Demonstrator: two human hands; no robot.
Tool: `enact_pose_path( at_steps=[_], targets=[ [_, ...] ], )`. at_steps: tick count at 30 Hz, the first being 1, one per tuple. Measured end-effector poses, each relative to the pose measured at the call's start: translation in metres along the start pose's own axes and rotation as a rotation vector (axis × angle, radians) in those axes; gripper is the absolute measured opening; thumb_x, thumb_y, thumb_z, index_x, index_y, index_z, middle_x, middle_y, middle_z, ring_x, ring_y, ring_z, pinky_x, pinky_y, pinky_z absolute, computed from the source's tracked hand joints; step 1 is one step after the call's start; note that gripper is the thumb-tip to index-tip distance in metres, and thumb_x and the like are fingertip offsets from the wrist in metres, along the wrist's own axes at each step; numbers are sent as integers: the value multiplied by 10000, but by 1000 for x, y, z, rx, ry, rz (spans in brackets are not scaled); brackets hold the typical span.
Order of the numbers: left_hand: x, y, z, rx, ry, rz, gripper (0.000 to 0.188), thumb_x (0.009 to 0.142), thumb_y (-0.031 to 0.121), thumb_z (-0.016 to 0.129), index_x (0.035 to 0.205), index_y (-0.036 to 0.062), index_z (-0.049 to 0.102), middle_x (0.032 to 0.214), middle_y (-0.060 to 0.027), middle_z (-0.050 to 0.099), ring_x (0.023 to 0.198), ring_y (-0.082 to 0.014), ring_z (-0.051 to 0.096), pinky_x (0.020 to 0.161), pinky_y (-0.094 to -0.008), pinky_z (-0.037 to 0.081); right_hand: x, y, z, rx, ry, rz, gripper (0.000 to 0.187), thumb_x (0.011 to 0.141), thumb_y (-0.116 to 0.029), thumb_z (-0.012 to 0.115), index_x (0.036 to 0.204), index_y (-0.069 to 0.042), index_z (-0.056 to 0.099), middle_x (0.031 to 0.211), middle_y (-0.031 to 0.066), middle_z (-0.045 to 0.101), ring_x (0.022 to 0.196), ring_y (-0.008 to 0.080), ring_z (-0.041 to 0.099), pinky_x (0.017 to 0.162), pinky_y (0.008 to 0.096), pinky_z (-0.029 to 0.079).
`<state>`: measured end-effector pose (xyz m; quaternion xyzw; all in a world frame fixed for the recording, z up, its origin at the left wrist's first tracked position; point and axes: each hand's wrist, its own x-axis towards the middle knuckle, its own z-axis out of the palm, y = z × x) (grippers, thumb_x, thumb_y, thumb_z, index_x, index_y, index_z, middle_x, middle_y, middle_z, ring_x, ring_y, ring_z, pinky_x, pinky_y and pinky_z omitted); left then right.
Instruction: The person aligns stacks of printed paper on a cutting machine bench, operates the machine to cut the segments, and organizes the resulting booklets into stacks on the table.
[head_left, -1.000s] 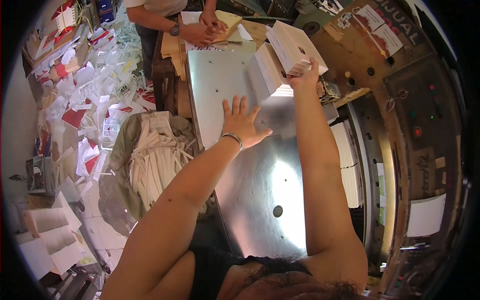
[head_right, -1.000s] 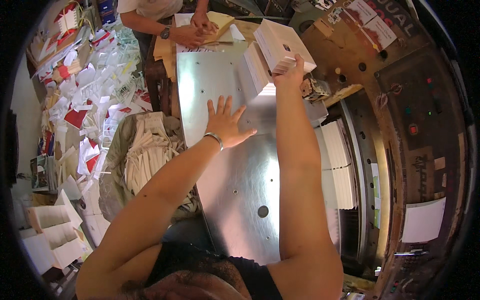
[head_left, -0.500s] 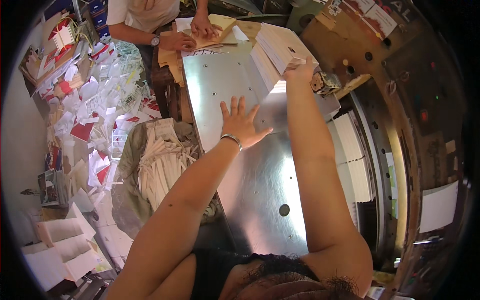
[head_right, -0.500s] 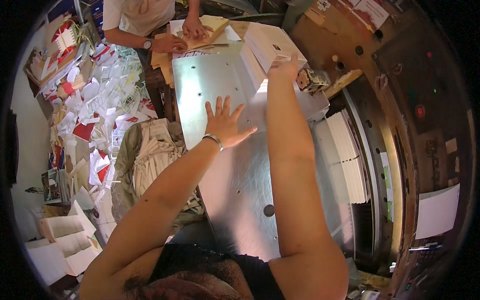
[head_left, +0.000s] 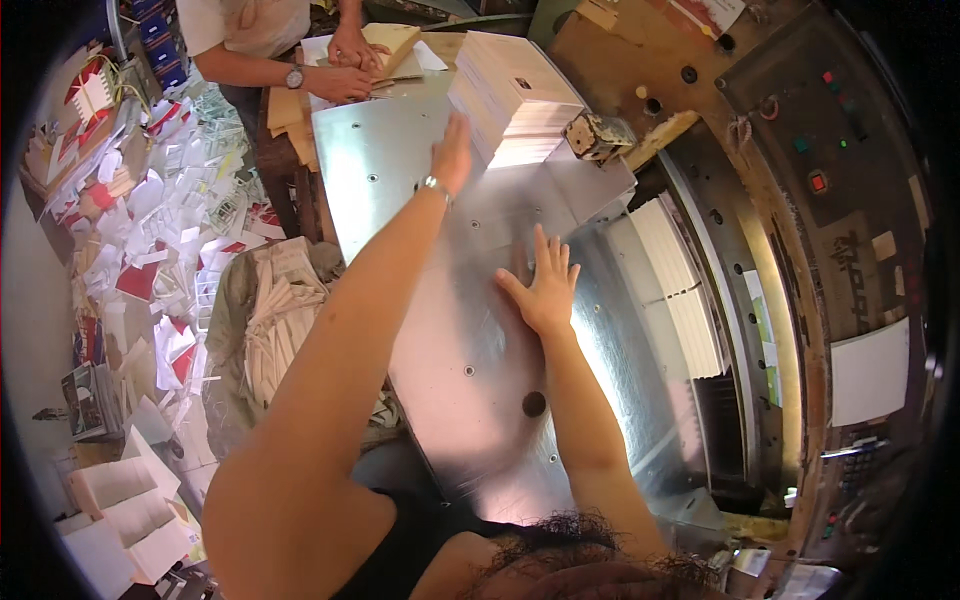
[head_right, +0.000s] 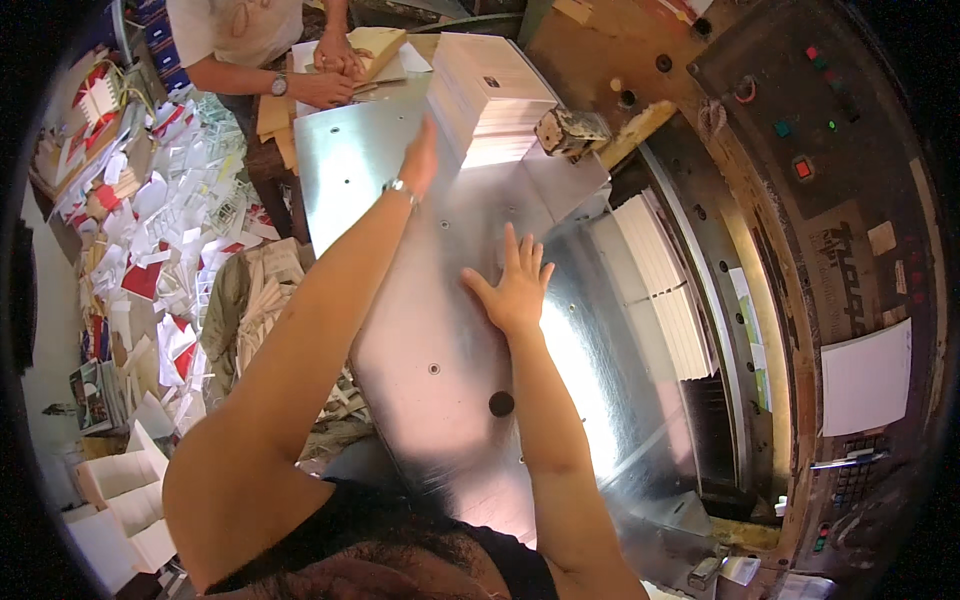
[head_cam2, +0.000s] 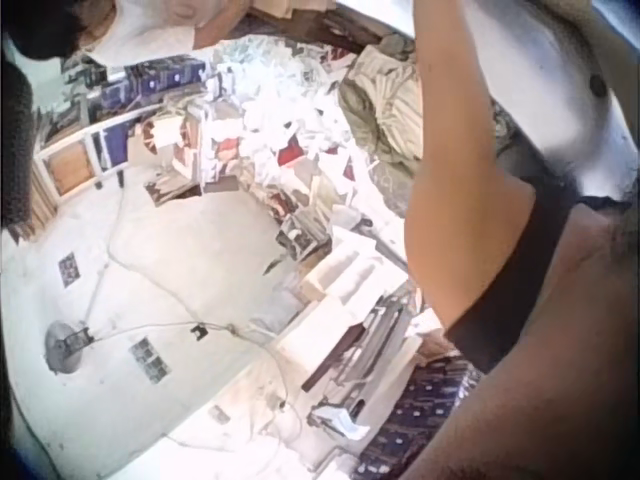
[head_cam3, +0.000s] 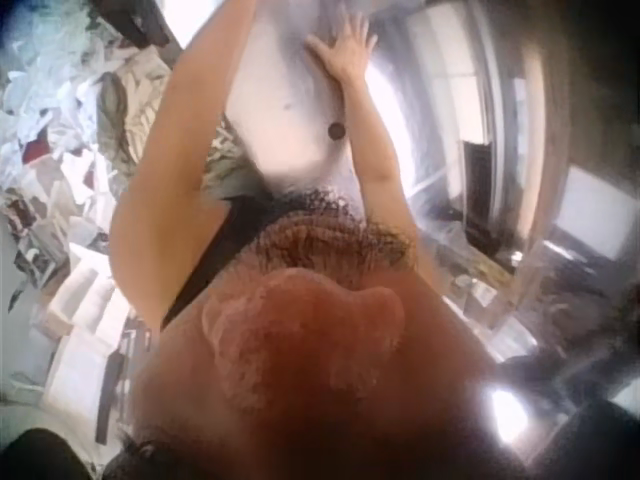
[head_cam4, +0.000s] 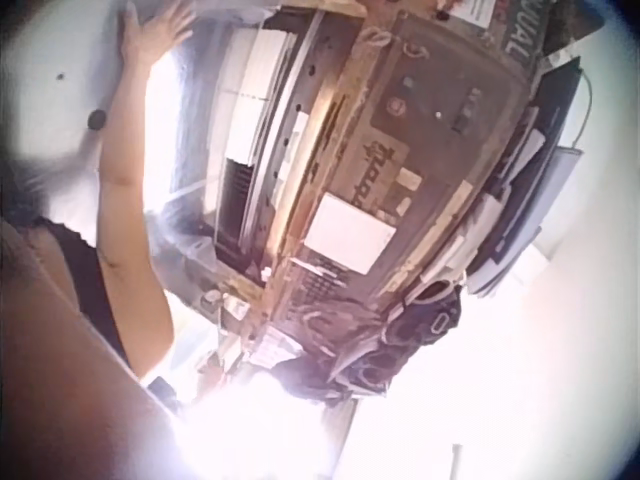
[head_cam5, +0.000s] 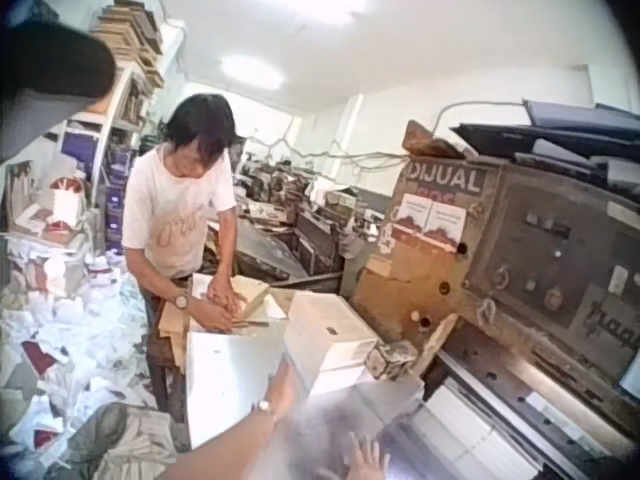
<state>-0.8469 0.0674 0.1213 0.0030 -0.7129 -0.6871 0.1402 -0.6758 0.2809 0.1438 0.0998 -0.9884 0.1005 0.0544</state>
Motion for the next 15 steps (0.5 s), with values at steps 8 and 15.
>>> enact_pose_path(
  at_steps=[8,15],
  targets=[
    [70,-43,11,102,245,472,577,1033,257,305,1506,-31,141,1581,-220,136,1479,-327,87,1193,-349,100,4,-28,4,38,-35,-5,1017,718,-679,656,1511,-158,288,1550,252,207,1453,415,131,1165,559,46],
    [58,0,15,-89,195,237,585,1021,273,319,1508,-13,166,1573,-248,130,1476,-345,95,1193,-371,105,3,-25,-3,11,-24,4,987,737,-636,678,1508,-154,293,1547,265,200,1447,433,132,1164,562,47]
  ],
)
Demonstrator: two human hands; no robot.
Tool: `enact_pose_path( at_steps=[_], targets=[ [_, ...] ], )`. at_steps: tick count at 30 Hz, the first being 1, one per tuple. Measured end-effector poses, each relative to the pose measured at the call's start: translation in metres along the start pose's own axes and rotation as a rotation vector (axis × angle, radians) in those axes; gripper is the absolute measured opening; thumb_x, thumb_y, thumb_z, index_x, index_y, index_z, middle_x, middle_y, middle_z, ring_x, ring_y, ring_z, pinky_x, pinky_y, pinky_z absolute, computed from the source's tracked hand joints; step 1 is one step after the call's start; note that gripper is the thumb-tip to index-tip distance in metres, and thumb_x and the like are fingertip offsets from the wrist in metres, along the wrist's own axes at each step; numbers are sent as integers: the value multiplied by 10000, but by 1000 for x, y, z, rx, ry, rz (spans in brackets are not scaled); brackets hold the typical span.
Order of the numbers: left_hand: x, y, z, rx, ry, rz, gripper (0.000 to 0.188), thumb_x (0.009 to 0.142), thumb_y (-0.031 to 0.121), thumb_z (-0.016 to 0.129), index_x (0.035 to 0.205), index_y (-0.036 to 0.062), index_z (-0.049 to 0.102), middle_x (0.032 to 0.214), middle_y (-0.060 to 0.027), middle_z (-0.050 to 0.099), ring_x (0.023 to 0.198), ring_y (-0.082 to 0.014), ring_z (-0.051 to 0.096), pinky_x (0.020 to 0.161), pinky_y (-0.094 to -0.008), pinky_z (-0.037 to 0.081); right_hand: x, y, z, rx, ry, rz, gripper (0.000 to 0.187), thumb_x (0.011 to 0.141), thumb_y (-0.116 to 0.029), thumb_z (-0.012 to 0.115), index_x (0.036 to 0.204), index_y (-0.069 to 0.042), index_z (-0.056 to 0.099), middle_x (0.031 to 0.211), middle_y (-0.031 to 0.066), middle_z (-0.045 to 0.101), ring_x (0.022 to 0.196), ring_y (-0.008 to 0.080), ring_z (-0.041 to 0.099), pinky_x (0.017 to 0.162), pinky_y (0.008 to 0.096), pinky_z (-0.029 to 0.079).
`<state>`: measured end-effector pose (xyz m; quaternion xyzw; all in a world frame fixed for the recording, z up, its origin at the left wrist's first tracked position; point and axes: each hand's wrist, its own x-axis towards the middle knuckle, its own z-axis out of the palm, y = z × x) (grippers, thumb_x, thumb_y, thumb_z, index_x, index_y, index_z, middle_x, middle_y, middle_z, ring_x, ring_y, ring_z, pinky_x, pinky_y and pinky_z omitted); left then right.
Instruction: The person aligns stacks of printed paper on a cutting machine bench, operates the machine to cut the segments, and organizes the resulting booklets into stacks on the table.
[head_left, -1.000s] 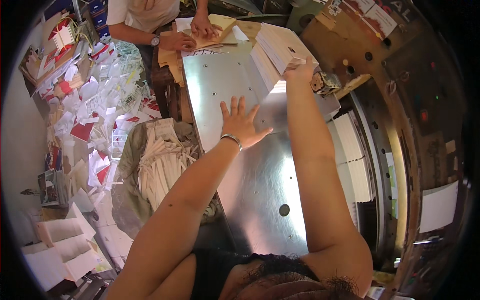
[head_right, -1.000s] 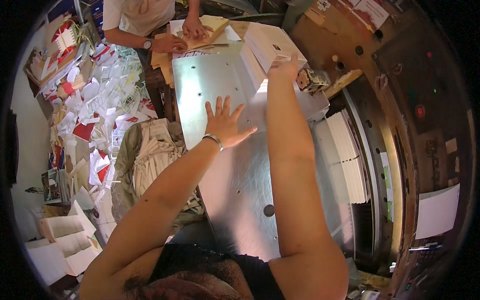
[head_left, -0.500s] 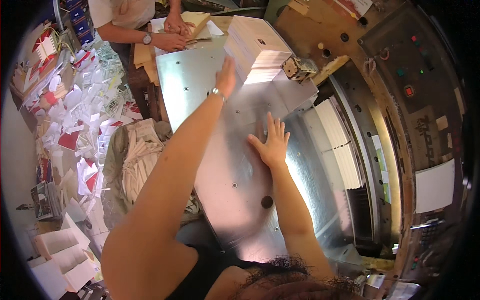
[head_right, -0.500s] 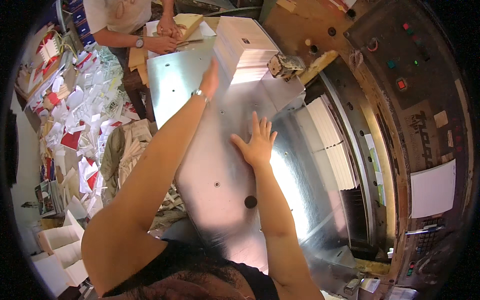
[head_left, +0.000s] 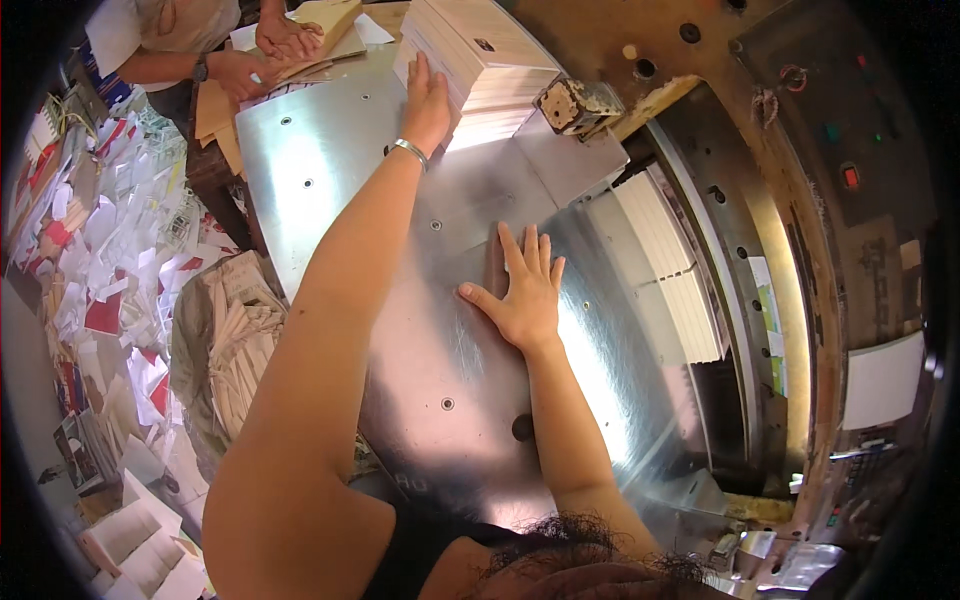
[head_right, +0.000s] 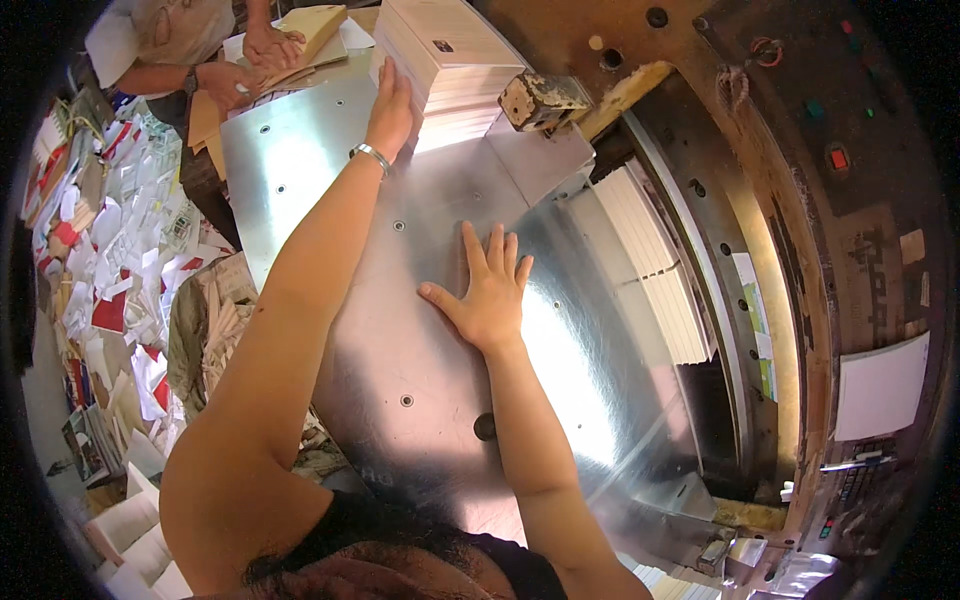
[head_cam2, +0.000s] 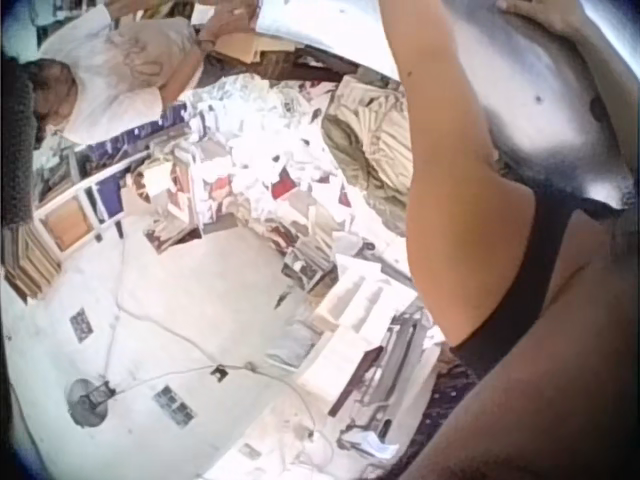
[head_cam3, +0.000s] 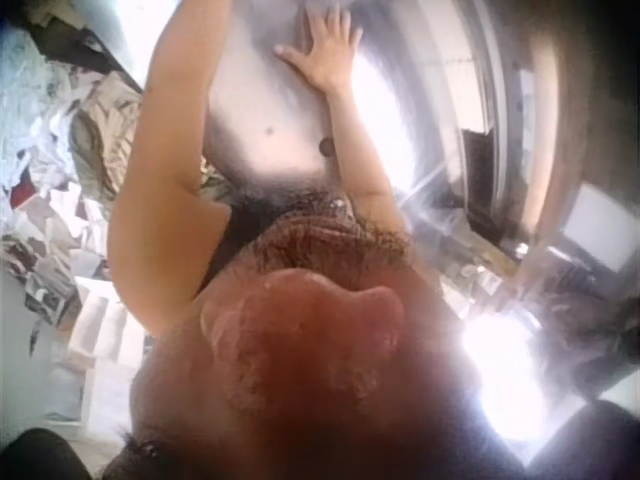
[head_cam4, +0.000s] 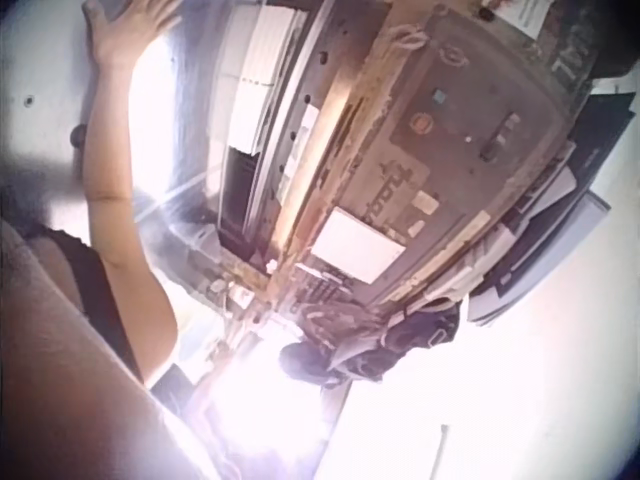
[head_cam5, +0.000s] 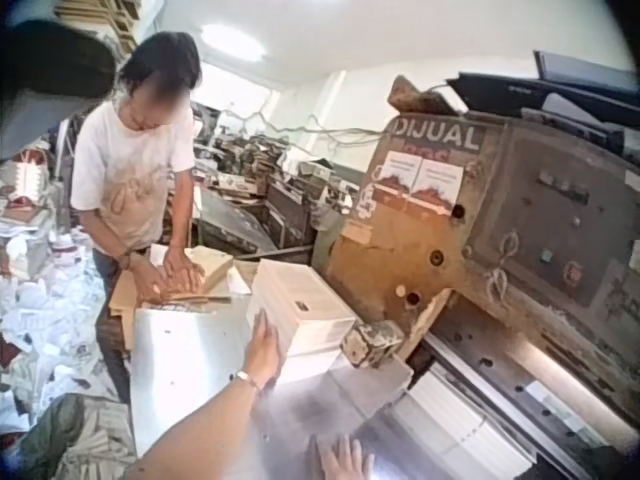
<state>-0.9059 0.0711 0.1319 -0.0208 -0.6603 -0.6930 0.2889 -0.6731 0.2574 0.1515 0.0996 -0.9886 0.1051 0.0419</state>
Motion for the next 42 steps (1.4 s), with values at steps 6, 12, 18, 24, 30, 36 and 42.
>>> enact_pose_path(
  at_steps=[6,12,18,24,30,36,42],
  targets=[
    [7,-34,15,273,-88,180,575,1031,257,238,1497,-59,121,1582,-243,69,1479,-334,63,1206,-371,76,-13,33,-14,496,67,53,903,787,-440,734,1493,-82,301,1542,246,238,1433,398,220,1159,506,166],
    [14,-42,8,182,6,83,533,1028,193,242,1464,-108,189,1571,-237,144,1478,-307,89,1208,-346,60,-74,152,-41,1113,855,471,725,865,-254,703,1461,-45,344,1489,206,354,1366,318,367,1095,422,339],
    [-9,1,16,-48,-14,-103,566,1015,235,283,1499,-39,176,1582,-200,160,1472,-293,152,1191,-330,127,-146,295,-93,1206,1079,1052,879,835,-468,683,1497,-65,269,1546,170,274,1416,319,264,1061,465,326],
    [-7,-2,18,-2,-47,-77,581,1017,264,281,1509,-18,159,1587,-197,142,1477,-295,131,1185,-324,136,-146,352,-109,1159,740,1125,639,803,-499,562,1247,-40,532,1185,124,544,1095,256,463,1025,418,328],
    [-7,-15,24,-91,-39,-129,564,1013,221,283,1505,-27,168,1589,-186,148,1479,-274,127,1192,-327,118,-139,359,-130,1370,830,1196,887,734,-514,651,1406,-11,365,1398,171,403,1254,313,392,1106,467,238],
    [42,-94,-5,517,-94,327,553,988,123,251,1469,-121,130,1569,-259,112,1476,-301,95,1211,-342,71,-124,350,-124,1635,886,998,786,808,-409,632,1428,-22,343,1461,190,326,1321,346,360,1121,526,250],
    [-3,-30,19,187,-43,34,566,989,174,275,1497,-45,153,1560,-233,193,1469,-311,146,1195,-366,139,-137,347,-127,1669,941,1027,474,892,-361,561,1241,-40,551,1271,114,585,1163,287,557,973,473,452]
  ],
)
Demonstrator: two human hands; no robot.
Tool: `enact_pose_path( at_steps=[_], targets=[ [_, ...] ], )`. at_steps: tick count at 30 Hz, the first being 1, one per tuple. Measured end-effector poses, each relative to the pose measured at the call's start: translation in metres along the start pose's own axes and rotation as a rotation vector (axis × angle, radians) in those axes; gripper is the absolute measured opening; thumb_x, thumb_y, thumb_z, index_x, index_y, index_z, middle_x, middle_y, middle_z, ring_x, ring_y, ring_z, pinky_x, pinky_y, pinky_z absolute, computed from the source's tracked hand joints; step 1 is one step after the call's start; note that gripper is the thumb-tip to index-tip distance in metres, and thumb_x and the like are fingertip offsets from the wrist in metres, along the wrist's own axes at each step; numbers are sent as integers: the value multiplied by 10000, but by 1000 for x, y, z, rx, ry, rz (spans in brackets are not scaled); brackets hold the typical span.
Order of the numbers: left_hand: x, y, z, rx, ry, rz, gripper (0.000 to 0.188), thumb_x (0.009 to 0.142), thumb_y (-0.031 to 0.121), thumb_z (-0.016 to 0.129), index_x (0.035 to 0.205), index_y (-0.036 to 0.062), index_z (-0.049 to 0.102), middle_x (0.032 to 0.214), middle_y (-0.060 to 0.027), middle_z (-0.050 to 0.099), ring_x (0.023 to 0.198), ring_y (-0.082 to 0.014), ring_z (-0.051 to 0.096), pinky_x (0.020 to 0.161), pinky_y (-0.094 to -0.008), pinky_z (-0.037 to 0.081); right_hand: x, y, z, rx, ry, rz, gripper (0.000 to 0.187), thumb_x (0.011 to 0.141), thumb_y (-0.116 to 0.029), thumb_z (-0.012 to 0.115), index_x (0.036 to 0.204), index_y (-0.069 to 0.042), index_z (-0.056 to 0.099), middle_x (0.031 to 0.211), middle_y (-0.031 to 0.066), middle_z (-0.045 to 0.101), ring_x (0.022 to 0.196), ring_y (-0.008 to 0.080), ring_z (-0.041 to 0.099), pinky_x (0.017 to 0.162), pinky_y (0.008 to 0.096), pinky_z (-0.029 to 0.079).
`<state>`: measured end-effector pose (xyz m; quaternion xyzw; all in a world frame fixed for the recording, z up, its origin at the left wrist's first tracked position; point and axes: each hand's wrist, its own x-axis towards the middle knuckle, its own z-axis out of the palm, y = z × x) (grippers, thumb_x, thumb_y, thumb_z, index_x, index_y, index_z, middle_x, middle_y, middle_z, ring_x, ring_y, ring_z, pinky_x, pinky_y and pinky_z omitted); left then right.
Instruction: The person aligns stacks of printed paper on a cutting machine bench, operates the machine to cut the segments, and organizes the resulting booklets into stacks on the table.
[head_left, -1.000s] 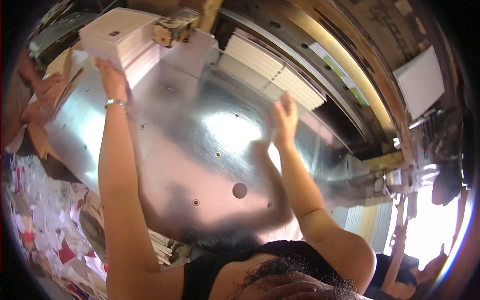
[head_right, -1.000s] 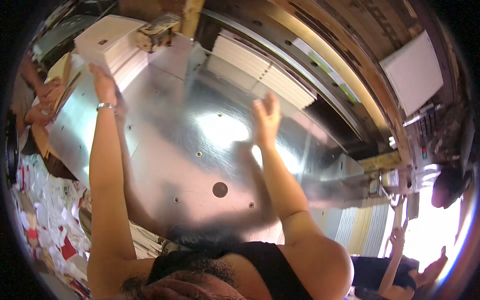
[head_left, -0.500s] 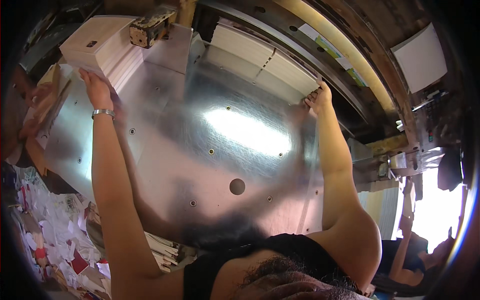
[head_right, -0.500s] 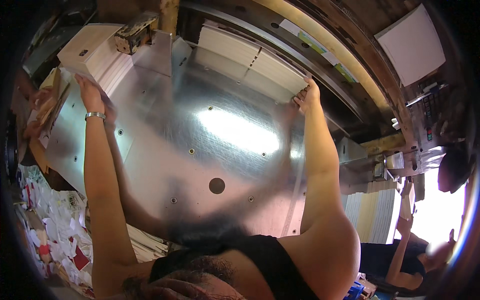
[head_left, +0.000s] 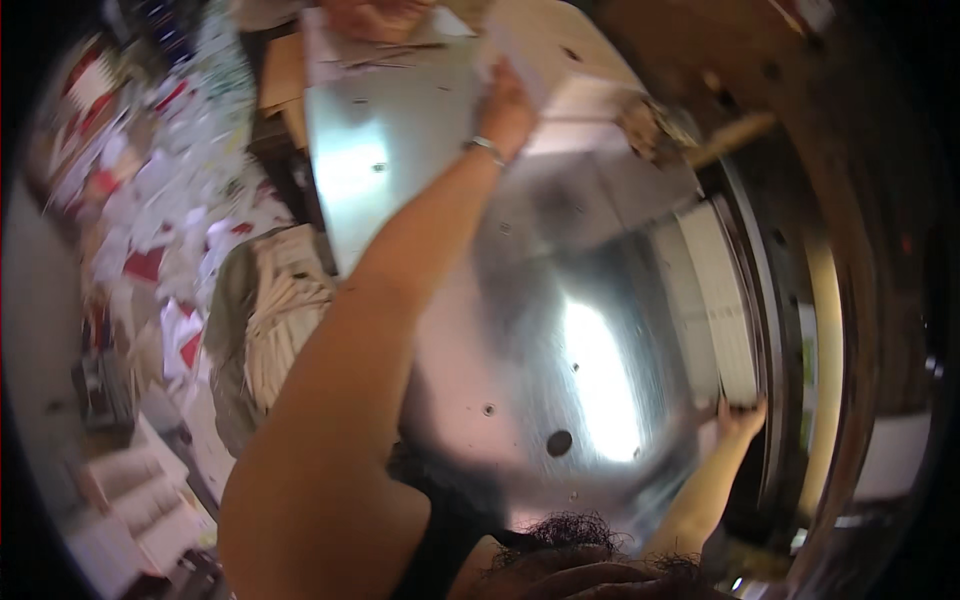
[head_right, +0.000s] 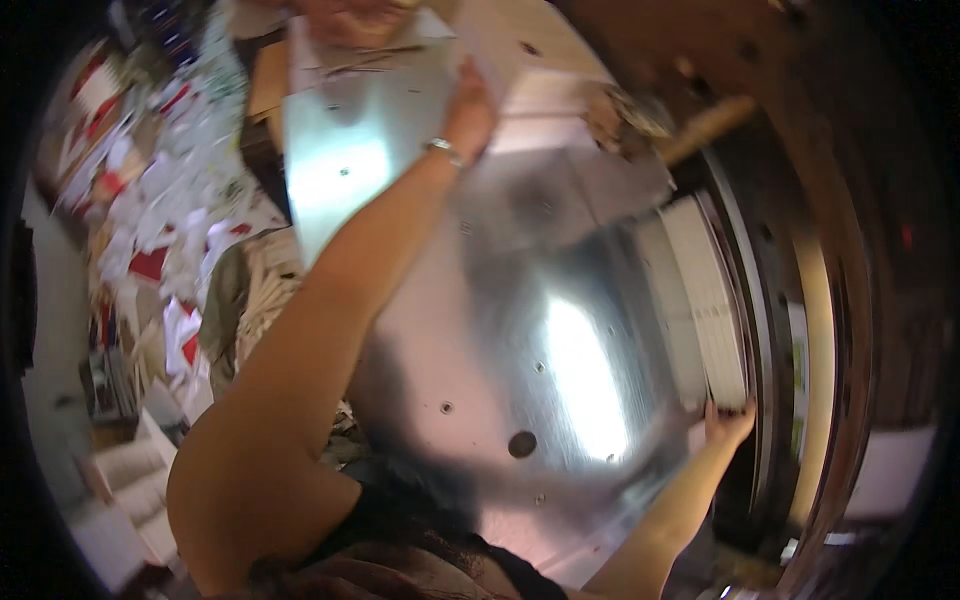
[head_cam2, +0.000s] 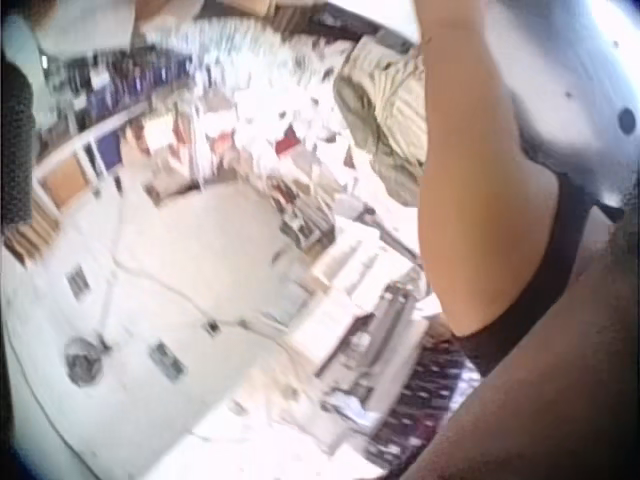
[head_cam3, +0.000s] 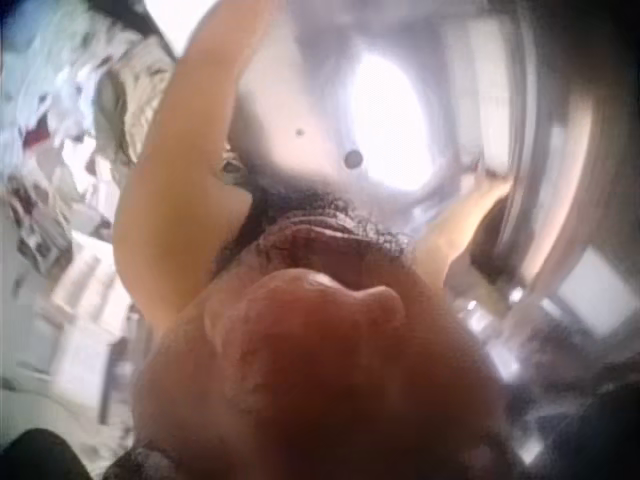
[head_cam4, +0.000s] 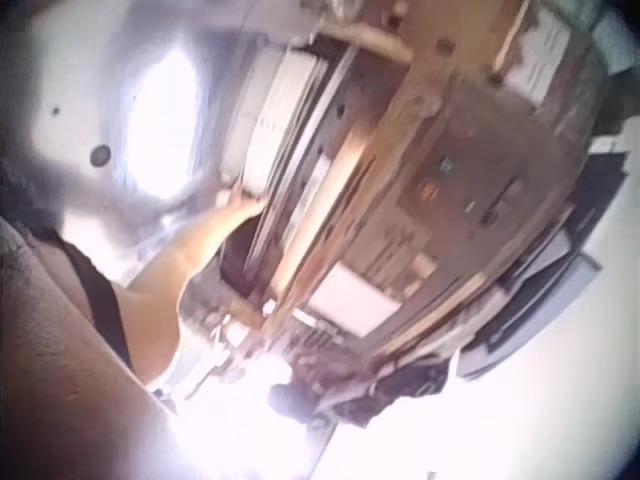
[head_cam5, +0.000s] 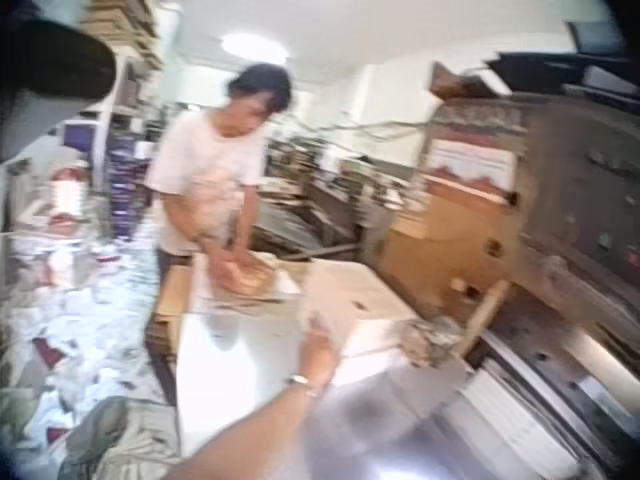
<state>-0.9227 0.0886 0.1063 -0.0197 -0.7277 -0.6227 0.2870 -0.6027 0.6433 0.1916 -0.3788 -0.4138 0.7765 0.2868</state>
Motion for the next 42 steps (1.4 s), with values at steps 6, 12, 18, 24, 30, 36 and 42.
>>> enact_pose_path(
  at_steps=[6,12,18,24,30,36,42],
  targets=[
    [-8,18,-13,-164,76,-91,551,1016,202,317,1505,-1,166,1541,-314,142,1446,-454,90,1192,-414,89,32,7,-14,-163,-28,-31,461,884,-382,589,1227,-79,537,1199,62,583,1045,239,572,732,378,507],
    [-9,24,-4,-181,113,-78,542,999,185,333,1490,-10,212,1537,-309,167,1434,-461,137,1185,-420,132,-32,6,-85,-167,-7,-33,435,923,-374,535,1257,-96,521,1173,57,560,972,226,543,721,364,466],
    [-6,23,-14,-164,72,-132,576,963,151,386,1491,-7,220,1539,-283,190,1430,-440,180,1188,-388,151,-148,4,-261,-355,-303,102,657,884,-366,559,1377,41,407,1316,287,501,1168,456,522,890,542,489],
    [-13,27,-20,-190,258,-66,629,967,170,443,1481,-67,169,1543,-293,169,1449,-416,133,1190,-425,119,-298,19,-296,-320,-286,157,551,928,-239,497,1361,89,401,1311,256,518,1161,427,541,939,539,485],
    [-136,70,-39,204,-219,-79,764,934,446,530,1483,-4,248,1548,-261,198,1450,-423,113,1190,-469,94,-330,15,-238,-388,-339,213,679,937,-267,552,1444,84,269,1440,229,402,1304,419,414,1101,568,319],
    [-335,191,-112,356,-995,-25,713,936,554,481,1448,65,395,1507,-224,328,1454,-405,129,1188,-488,76,-233,41,-194,-356,-644,-154,668,863,-249,615,1419,25,366,1358,171,486,1243,288,492,1064,412,388],
    [-445,244,-127,289,-1320,240,747,948,555,441,1458,17,345,1479,-305,313,1425,-459,184,1157,-571,8,-204,49,-142,-779,-571,-607,572,887,-102,559,1432,-31,401,1387,194,466,1193,244,525,956,293,418]
  ],
)
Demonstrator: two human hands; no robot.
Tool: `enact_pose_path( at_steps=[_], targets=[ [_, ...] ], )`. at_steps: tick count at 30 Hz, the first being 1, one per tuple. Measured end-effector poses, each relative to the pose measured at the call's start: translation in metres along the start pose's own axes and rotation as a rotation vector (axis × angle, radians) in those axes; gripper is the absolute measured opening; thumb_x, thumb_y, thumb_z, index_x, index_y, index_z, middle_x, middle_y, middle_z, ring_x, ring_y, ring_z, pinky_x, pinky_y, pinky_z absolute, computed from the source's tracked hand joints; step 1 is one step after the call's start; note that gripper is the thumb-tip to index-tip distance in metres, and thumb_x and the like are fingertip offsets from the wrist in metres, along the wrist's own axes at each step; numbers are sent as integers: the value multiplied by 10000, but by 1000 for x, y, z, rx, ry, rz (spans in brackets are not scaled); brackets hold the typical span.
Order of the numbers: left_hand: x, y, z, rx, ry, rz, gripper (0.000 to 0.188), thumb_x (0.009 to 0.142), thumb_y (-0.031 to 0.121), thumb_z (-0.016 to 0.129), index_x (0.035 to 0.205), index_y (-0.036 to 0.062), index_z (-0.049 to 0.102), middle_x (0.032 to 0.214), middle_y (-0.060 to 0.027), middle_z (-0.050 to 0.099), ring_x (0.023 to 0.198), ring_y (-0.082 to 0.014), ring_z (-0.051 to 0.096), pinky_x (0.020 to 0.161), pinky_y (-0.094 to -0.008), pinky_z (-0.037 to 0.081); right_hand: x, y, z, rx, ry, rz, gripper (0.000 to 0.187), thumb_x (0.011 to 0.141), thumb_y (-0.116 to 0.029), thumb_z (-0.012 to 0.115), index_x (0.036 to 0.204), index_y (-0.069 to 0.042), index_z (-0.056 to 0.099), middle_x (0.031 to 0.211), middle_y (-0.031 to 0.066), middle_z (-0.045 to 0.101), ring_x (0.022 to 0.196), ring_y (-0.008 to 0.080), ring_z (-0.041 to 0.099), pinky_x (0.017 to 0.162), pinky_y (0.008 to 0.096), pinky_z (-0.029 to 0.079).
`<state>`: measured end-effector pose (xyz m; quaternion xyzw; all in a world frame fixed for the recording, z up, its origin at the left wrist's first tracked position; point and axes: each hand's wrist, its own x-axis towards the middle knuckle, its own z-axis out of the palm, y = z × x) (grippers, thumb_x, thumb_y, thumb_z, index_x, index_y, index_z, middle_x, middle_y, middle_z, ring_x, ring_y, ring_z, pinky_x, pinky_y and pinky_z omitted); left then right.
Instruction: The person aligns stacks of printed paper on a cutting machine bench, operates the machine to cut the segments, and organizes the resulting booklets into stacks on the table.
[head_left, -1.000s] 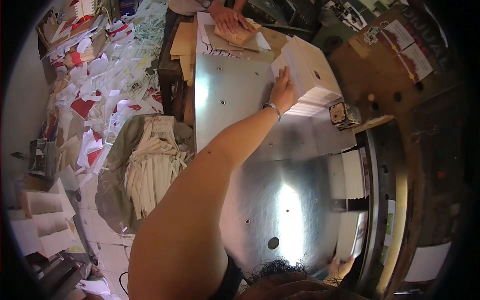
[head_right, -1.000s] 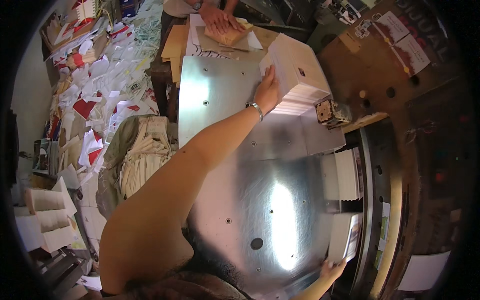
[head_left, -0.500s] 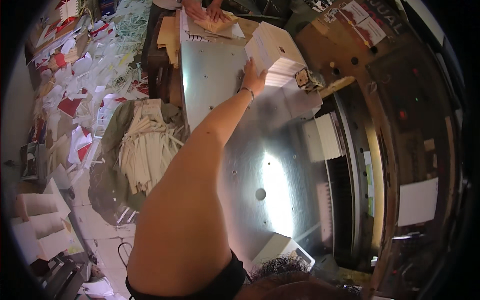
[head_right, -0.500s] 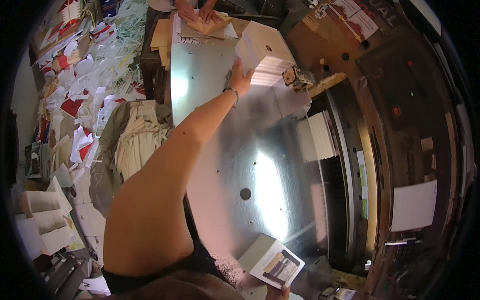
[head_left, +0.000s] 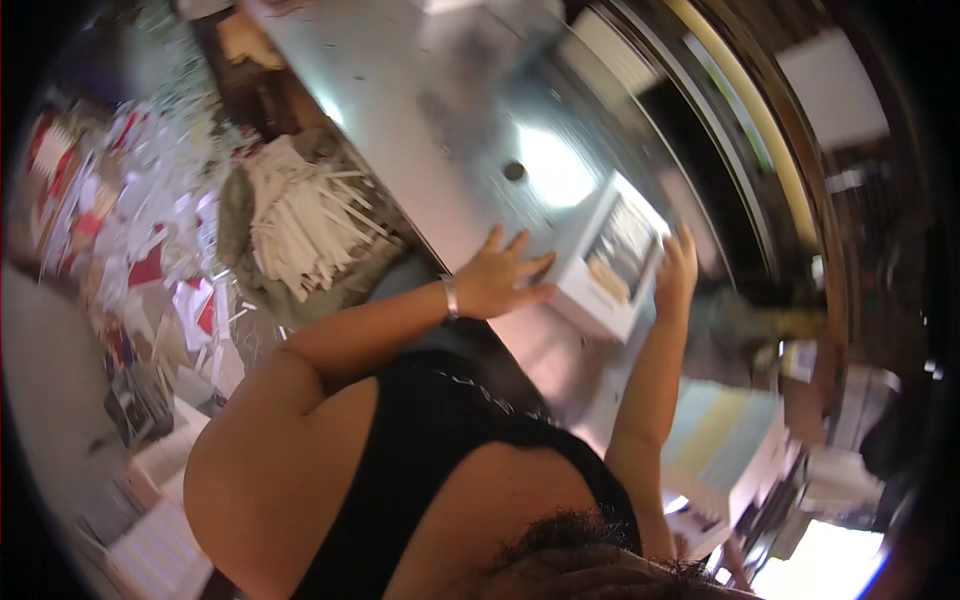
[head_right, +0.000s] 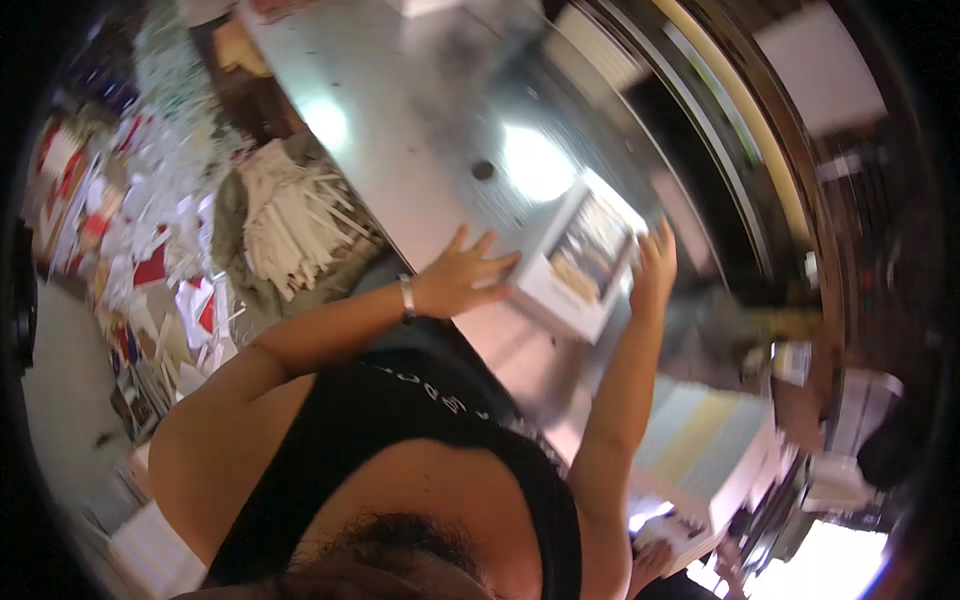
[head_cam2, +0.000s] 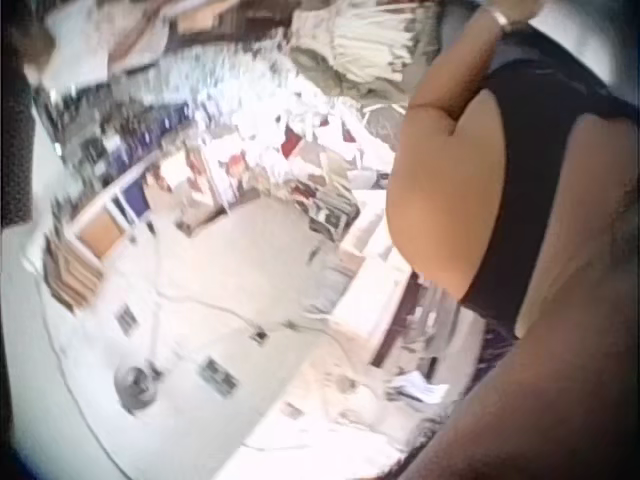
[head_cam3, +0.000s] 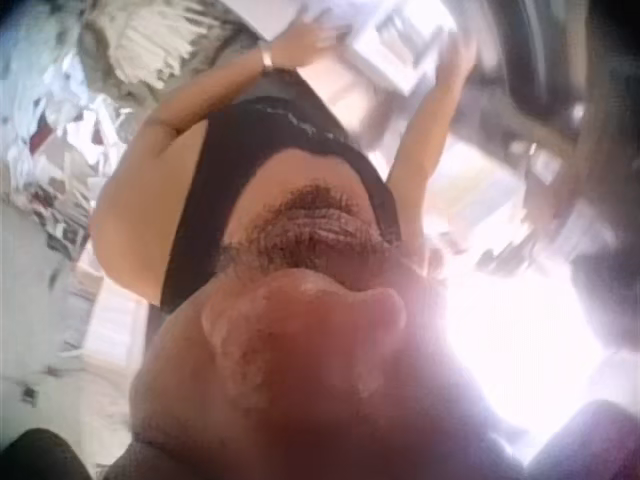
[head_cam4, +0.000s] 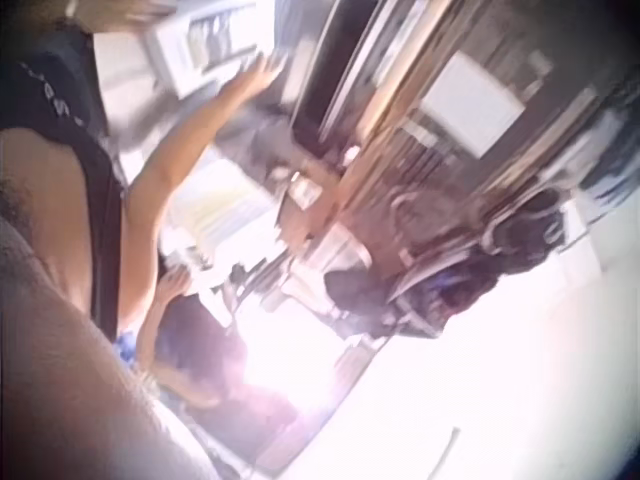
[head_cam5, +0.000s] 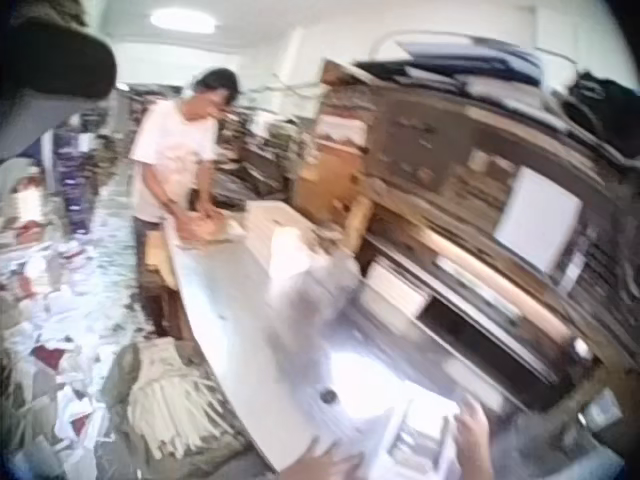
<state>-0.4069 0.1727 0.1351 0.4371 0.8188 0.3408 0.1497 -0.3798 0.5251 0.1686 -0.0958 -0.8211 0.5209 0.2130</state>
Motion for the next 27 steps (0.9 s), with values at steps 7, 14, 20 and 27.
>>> enact_pose_path(
  at_steps=[7,14,20,27],
  targets=[
    [-11,34,20,-78,-110,157,930,905,602,486,1459,-97,222,1507,-309,251,1423,-497,136,1138,-599,-35,-52,-129,32,-422,84,-75,557,788,-278,746,1277,-69,581,1228,162,614,1047,299,604,826,369,478],
    [-7,51,47,59,-163,282,999,850,662,526,1469,-61,222,1520,-292,239,1422,-502,133,1134,-617,-6,-102,-145,67,-1065,-143,-176,696,575,-287,831,1194,-101,573,1125,140,593,1049,329,578,830,409,513],
    [-1,45,38,3,-196,313,964,846,595,591,1470,-48,236,1508,-263,294,1420,-493,158,1136,-617,10,-94,-155,66,-1054,-182,-138,716,558,-169,780,1220,-130,513,1079,155,585,980,352,613,791,436,522],
    [-3,37,45,-3,-160,327,958,845,565,615,1478,-42,229,1519,-242,291,1426,-475,163,1146,-602,1,-56,-222,22,-971,-77,86,683,743,-265,755,1340,-149,443,1198,170,645,1054,263,660,934,412,486]
  ],
)
